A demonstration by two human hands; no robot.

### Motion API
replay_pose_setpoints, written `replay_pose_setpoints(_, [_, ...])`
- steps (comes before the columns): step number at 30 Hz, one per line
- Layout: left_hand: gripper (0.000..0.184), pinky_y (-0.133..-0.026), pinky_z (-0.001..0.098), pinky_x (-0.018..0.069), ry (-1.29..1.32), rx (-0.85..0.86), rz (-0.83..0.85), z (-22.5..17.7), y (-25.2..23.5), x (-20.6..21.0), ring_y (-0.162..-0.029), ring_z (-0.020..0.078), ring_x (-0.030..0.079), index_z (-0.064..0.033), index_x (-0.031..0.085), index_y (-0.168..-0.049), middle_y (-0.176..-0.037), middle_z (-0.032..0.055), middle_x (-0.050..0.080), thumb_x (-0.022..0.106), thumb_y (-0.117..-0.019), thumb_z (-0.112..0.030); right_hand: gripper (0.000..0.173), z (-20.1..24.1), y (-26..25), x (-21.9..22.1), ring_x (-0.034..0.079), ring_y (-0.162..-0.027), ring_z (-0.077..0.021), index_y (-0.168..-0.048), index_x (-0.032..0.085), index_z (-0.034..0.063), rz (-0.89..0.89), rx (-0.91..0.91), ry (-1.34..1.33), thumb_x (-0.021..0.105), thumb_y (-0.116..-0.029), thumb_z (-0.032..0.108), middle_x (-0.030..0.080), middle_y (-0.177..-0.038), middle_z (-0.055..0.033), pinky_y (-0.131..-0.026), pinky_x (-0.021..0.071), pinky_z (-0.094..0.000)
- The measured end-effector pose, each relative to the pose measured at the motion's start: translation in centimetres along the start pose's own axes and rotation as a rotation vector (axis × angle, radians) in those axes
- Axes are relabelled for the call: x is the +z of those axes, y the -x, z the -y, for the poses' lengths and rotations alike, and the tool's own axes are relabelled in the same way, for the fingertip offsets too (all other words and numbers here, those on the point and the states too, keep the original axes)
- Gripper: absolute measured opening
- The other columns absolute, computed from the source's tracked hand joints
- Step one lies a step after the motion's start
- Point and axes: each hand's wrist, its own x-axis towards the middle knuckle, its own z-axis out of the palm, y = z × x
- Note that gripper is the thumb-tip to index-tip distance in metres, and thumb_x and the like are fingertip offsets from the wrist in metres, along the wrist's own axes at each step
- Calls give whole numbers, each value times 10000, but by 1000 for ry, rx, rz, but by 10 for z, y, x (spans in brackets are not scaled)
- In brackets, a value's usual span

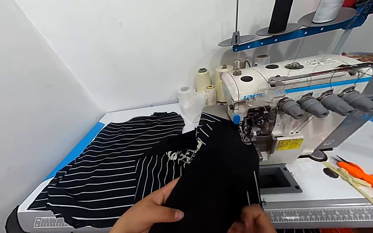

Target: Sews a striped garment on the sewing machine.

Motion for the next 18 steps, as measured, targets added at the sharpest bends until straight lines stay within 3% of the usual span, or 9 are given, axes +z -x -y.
replay_pose_setpoints(2, [518,-949,281,587,-348,-9,-220,2,9,6,-1084,57,697,-205,438,-1482,-1251,-60,705,584,-1003,-72,326,-3,-11,1,657,-1007,37,-1215,546,301,-18,-131,76,664,-987,101,651,-1185,182,-864,582,-202])
replay_pose_setpoints(4, [574,-746,317,606,-956,152,-631,21,10,20,-869,93,714,-16,451,-1493,-1051,32,742,634,-969,-160,267,-2,-15,2,649,-919,57,-1189,602,177,-29,-128,206,638,-978,18,675,-1149,134,-790,571,-169])
replay_pose_setpoints(5, [608,-755,345,587,-1213,303,-770,33,9,27,-894,135,696,45,482,-1452,-1061,91,731,680,-957,-248,184,0,-15,4,637,-838,57,-1119,659,85,-29,-116,274,635,-965,-12,700,-1065,82,-733,558,-160])
replay_pose_setpoints(6, [624,-863,373,547,-1342,460,-834,43,9,36,-1031,172,668,15,522,-1404,-1145,124,708,724,-946,-357,134,1,-14,6,644,-815,39,-1070,700,22,-11,-100,337,634,-960,-17,720,-1009,30,-727,560,-170])
replay_pose_setpoints(8, [558,-1095,325,427,-1442,655,-801,67,2,58,-1286,110,549,-225,498,-1386,-1336,2,606,722,-937,-469,133,5,-12,11,680,-840,-15,-1067,715,-42,53,-88,399,636,-971,2,738,-981,-57,-783,580,-214])
replay_pose_setpoints(9, [506,-1127,330,395,-1472,712,-768,79,-4,65,-1321,127,527,-249,484,-1389,-1376,5,581,706,-963,-409,141,6,-12,14,694,-864,-32,-1080,711,-49,72,-97,408,643,-971,11,743,-986,-75,-814,588,-230])
replay_pose_setpoints(13, [258,-1054,296,508,-1537,739,-756,83,-5,50,-1172,145,672,-64,605,-1262,-1183,113,717,580,-1006,-50,195,16,-13,13,707,-951,-57,-1126,713,-34,74,-196,522,687,-943,28,757,-1047,-101,-880,574,-231])
replay_pose_setpoints(16, [175,-1038,239,512,-1446,766,-506,49,25,16,-1170,80,666,-71,674,-1144,-1176,51,732,537,-1036,-60,256,21,-16,1,684,-935,-70,-1155,725,-2,30,-268,705,699,-901,9,755,-1053,-113,-849,542,-197])
replay_pose_setpoints(18, [140,-1068,301,524,-1220,799,-309,26,32,3,-1205,105,658,-102,701,-1110,-1183,7,733,578,-1044,-122,265,22,-19,-4,710,-950,-83,-1145,704,-18,28,-287,790,663,-885,-49,757,-1065,-132,-864,560,-208])
